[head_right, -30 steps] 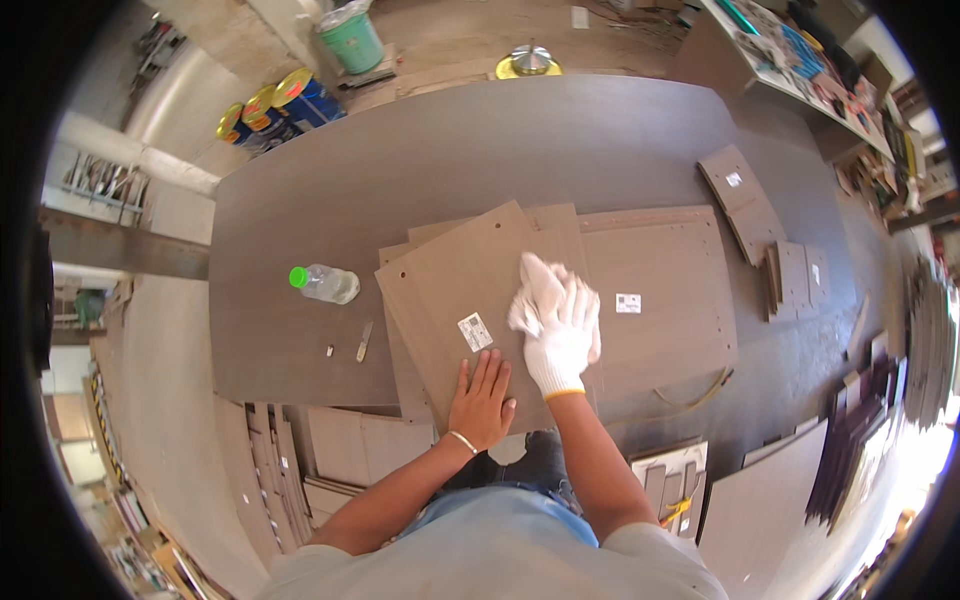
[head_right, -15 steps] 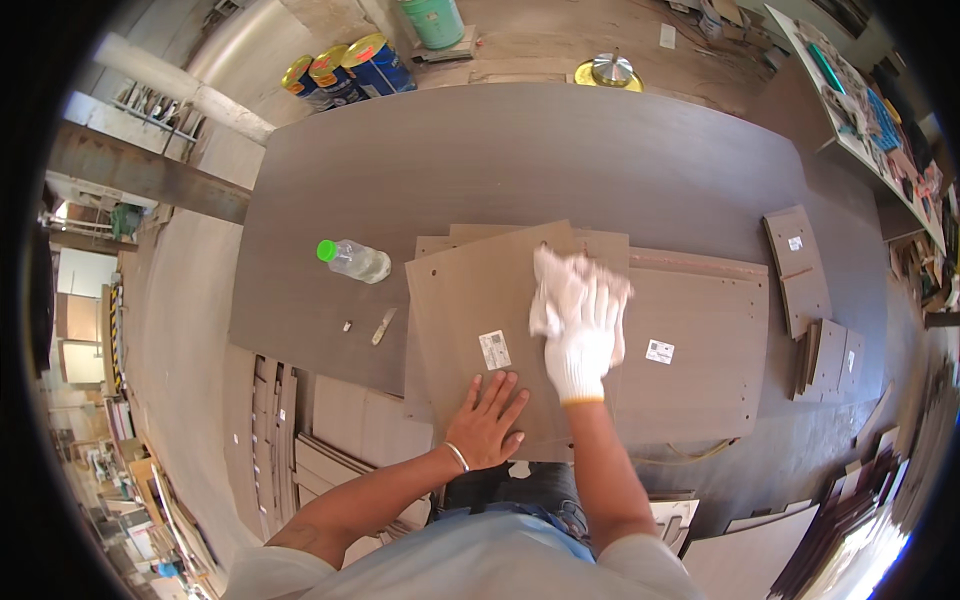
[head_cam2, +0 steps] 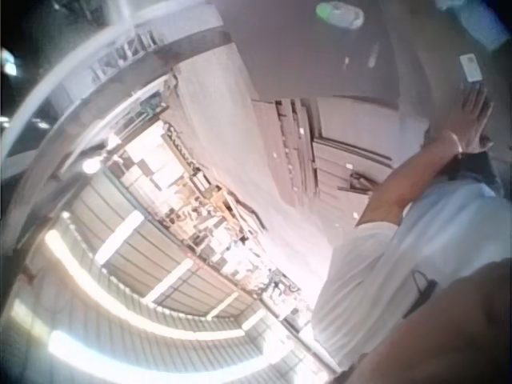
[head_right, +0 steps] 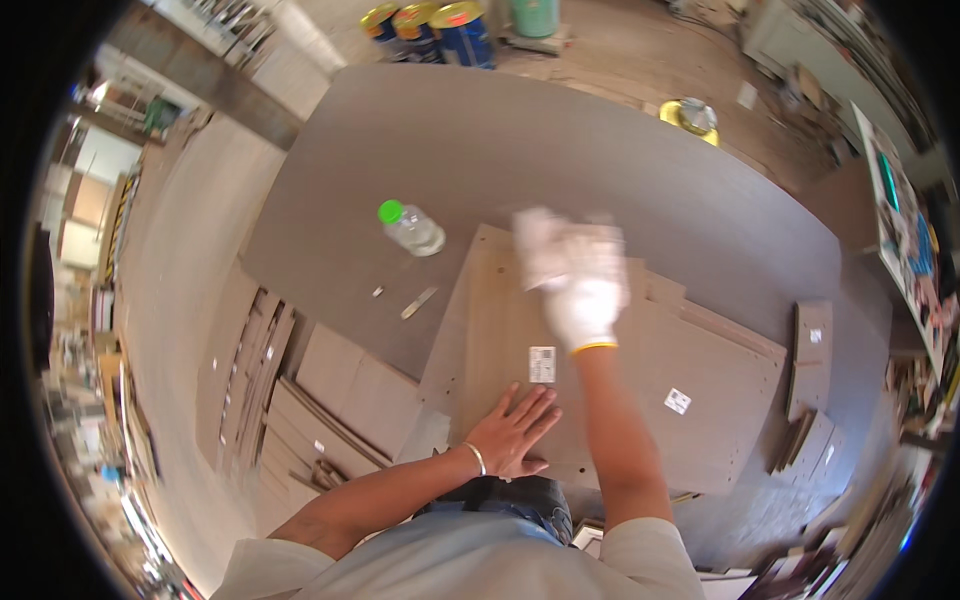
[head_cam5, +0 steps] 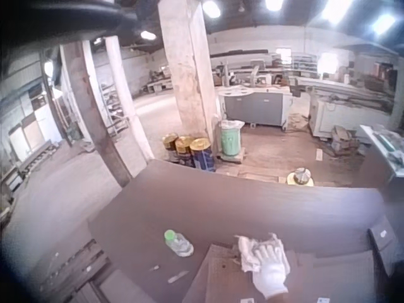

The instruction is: The person wipes the surface of several flat wooden panels with a cloth, repeatedly applying liquid from a plastic bottle to the cloth and wiping each panel individually. The person handles the panels one at a time, wiping both sides and stacking them as they finish.

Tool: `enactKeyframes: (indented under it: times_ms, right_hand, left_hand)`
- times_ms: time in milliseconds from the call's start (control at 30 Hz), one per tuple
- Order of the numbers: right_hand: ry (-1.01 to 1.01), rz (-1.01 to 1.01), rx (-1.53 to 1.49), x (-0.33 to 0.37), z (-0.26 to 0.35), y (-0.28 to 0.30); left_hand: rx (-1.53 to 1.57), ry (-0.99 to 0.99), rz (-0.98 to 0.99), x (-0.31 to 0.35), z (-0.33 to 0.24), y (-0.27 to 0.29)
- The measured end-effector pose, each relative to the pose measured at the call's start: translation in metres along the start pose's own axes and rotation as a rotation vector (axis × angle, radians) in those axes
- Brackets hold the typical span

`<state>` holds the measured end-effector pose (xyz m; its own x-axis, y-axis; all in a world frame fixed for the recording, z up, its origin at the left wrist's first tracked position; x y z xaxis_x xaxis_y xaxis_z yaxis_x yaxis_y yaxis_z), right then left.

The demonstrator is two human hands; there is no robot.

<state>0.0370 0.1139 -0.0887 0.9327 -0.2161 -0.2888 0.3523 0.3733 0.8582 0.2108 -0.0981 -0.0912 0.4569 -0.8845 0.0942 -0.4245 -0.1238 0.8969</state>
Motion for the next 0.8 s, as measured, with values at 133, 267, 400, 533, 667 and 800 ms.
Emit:
enactKeyframes:
  times_ms: [133,267,400,533,667,800]
  right_hand:
    - [-0.200,-0.050,-0.146,0.000,0.072,0.002]
    - [0.588,0.323,-0.086,0.036,0.114,-0.038]
    - [0.443,0.070,-0.082,-0.022,0.086,-0.043]
    - [0.296,0.122,-0.172,0.058,0.117,-0.043]
    - [0.542,0.396,-0.160,0.045,0.116,-0.034]
    - [0.315,0.223,0.007,-0.023,0.103,-0.040]
  left_hand:
    - [0.002,-0.009,0.085,-0.001,0.001,0.002]
    - [0.031,0.021,0.200,-0.001,0.003,-0.006]
    - [-0.054,-0.038,-0.012,0.001,0.000,-0.008]
    - [0.072,0.004,0.167,-0.002,0.008,-0.015]
    - [0.057,0.024,0.152,0.002,0.003,-0.012]
    - [0.035,-0.008,-0.040,0.001,0.001,-0.012]
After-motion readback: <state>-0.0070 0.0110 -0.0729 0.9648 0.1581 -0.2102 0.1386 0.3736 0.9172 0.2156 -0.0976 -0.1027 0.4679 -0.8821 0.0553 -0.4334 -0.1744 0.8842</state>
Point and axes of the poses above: each hand's wrist, its own x-axis away from the middle knuckle, its own y-axis out of the back of the hand, z = x × y, the point moved 2 cm from there along -x, towards the middle knuckle, and after that the axes turned 7 degrees about -z, right-handed, at the moved point
